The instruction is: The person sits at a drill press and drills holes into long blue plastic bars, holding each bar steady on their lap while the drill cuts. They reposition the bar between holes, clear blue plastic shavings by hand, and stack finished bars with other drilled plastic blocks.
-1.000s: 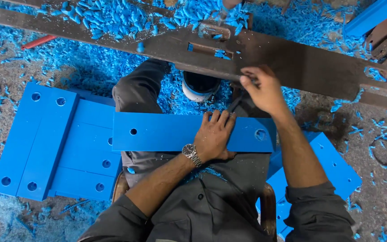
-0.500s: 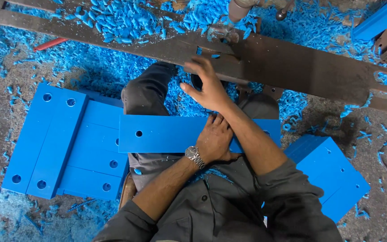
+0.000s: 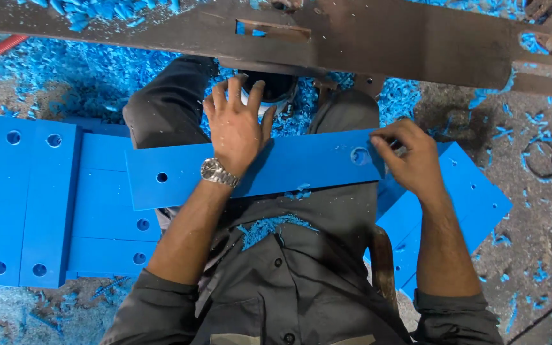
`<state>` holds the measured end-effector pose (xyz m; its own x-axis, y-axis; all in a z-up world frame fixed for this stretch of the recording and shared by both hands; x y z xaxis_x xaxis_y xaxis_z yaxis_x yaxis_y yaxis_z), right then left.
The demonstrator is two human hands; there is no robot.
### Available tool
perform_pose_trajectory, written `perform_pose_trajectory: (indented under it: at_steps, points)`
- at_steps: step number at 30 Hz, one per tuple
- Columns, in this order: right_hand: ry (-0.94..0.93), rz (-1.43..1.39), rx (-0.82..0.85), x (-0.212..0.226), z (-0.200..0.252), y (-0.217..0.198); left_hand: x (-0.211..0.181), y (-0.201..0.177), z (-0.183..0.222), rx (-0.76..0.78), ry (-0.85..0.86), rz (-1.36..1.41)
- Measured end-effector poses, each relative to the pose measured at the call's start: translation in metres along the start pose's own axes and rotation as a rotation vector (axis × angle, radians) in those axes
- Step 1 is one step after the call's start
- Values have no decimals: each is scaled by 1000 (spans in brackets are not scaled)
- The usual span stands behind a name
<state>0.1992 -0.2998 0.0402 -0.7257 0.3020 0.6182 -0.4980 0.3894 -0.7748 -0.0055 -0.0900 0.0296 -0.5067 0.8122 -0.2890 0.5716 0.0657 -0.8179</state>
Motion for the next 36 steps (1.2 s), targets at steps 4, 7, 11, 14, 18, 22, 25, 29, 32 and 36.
perform_pose_trajectory:
  at_steps: [4,7,11,14,18,22,25,29,32,36]
  points:
    - [12,104,48,0,14,13,-16,7,5,80,64,184]
    - [-23,58,44,5,13,20,-25,21,15,188,78,280]
    - [9,132,45,3,17,28,-29,30,21,273,78,287]
    - [86,122,50,-11,18,37,-28,31,19,287,79,275]
    - [146,128,2,-27,24,46,-27,35,22,314,77,277]
    - [166,127,-3,-28,23,44,-30,31,20,304,81,270]
    - [195,110,13,-28,25,46,-29,31,20,302,73,265]
    - [300,48,-77,-43,31,49,-28,32,21,319,69,256]
    - [352,3,-159,-46,36,53,-29,32,20,326,67,253]
    - [370,-77,-310,-44,41,55,-29,32,21,333,52,242]
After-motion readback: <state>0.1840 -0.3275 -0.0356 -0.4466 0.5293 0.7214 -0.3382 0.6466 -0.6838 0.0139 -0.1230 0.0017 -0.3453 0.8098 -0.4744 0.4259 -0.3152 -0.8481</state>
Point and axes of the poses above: each hand's wrist, its own z-axis away from the middle knuckle, its own y-axis out of the palm, x = y × z, the point moved 10 cm from there along -z, towards the middle knuckle, and after that the axes turned 1 degree about z, right-handed, at the moved point
